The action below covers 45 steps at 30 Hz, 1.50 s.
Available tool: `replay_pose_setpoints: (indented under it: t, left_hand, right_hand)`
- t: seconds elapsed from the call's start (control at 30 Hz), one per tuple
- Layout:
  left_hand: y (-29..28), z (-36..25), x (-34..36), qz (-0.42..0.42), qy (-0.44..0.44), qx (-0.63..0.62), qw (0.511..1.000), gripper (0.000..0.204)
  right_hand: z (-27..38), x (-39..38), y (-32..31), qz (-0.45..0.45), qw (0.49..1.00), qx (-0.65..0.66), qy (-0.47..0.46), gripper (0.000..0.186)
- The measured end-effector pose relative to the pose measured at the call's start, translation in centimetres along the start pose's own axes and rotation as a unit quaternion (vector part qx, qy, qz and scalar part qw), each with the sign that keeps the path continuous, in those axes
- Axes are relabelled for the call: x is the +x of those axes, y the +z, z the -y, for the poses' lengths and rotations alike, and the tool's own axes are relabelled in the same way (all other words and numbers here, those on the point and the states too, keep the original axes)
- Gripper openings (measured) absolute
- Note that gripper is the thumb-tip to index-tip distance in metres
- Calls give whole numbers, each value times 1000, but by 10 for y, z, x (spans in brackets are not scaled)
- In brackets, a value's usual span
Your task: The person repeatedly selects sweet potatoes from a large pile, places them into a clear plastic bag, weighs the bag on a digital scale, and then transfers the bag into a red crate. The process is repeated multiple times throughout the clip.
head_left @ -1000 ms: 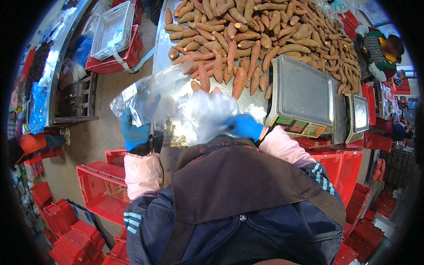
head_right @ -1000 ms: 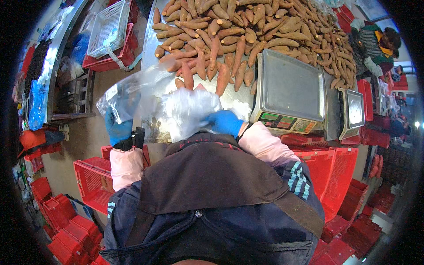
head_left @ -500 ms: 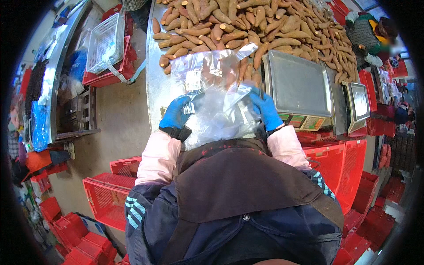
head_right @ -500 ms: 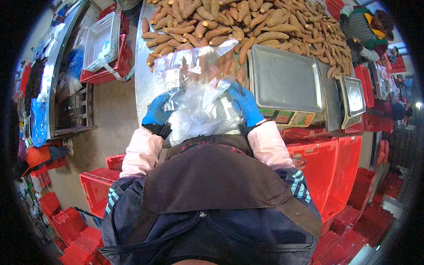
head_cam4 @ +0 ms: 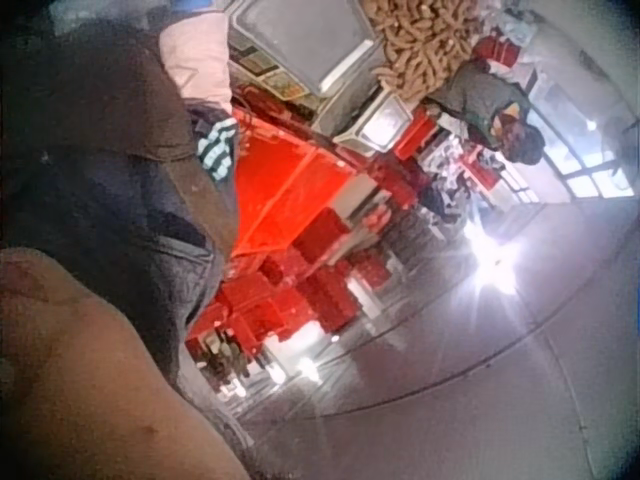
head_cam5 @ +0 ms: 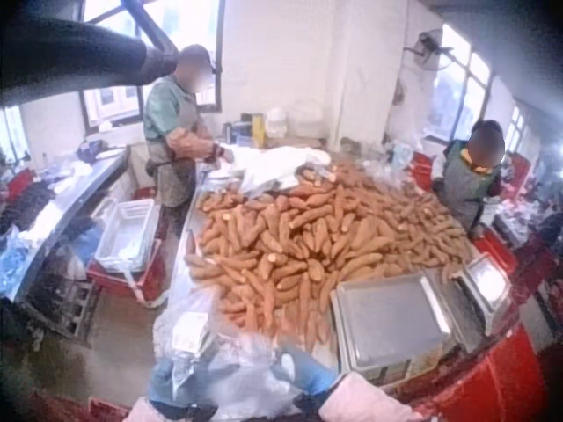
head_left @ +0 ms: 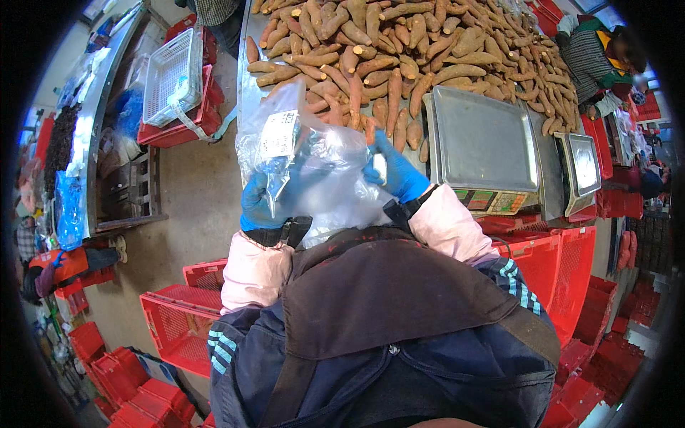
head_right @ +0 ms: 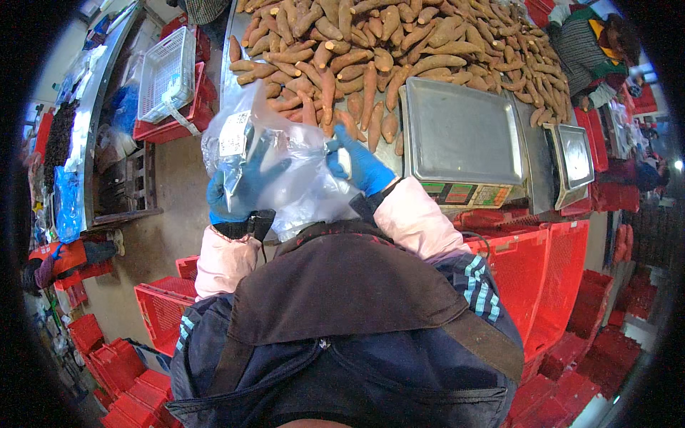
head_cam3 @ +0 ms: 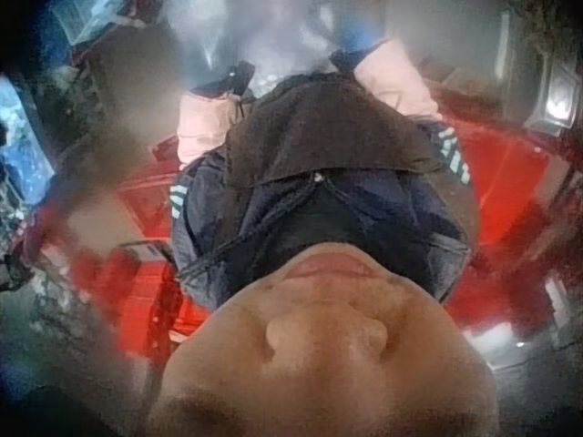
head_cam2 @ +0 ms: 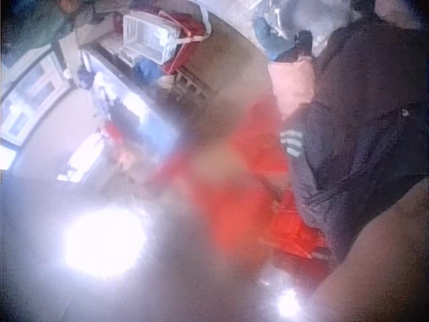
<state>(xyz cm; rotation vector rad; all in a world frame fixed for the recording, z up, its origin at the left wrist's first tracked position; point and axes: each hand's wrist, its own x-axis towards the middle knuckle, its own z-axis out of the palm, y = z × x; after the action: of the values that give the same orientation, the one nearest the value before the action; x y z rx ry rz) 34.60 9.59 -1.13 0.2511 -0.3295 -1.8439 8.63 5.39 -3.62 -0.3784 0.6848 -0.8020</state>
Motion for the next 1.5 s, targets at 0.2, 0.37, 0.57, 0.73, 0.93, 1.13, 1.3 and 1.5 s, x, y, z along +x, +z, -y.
replay_pose_setpoints:
  t: [0.2, 0.37, 0.57, 0.73, 0.93, 1.13, 1.3, 1.5]
  left_hand:
    - [-18, -6, 3, -67, -39, 91, 993, 50]
    - [-29, -16, -1, -116, -53, 297, 946, 30]
    - [38, -39, 10, -196, 139, 461, 854, 21]
    - [76, 33, 42, 95, 112, 686, 713, 18]
    - [15, 43, 44, -83, 127, 600, 785, 11]
    - [-1, 5, 23, -90, -1, 723, 684, 16]
    - [70, 28, 28, 21, 174, 708, 684, 75]
    - [38, -3, 54, 41, 199, 802, 562, 27]
  right_hand:
    - [12, -6, 23, 91, 986, 85, -108, 56]
    - [35, -10, 30, -96, 957, -238, -137, 29]
    - [64, -37, 48, -170, 947, -207, -177, 15]
    - [41, -36, 66, 6, 958, -272, -89, 16]
    - [48, -41, 16, -200, 940, -165, -221, 10]
    - [85, -50, 2, -180, 938, -122, -269, 14]
    - [71, -29, 76, -170, 864, -399, -256, 17]
    - [77, -9, 75, -83, 839, -495, -212, 24]
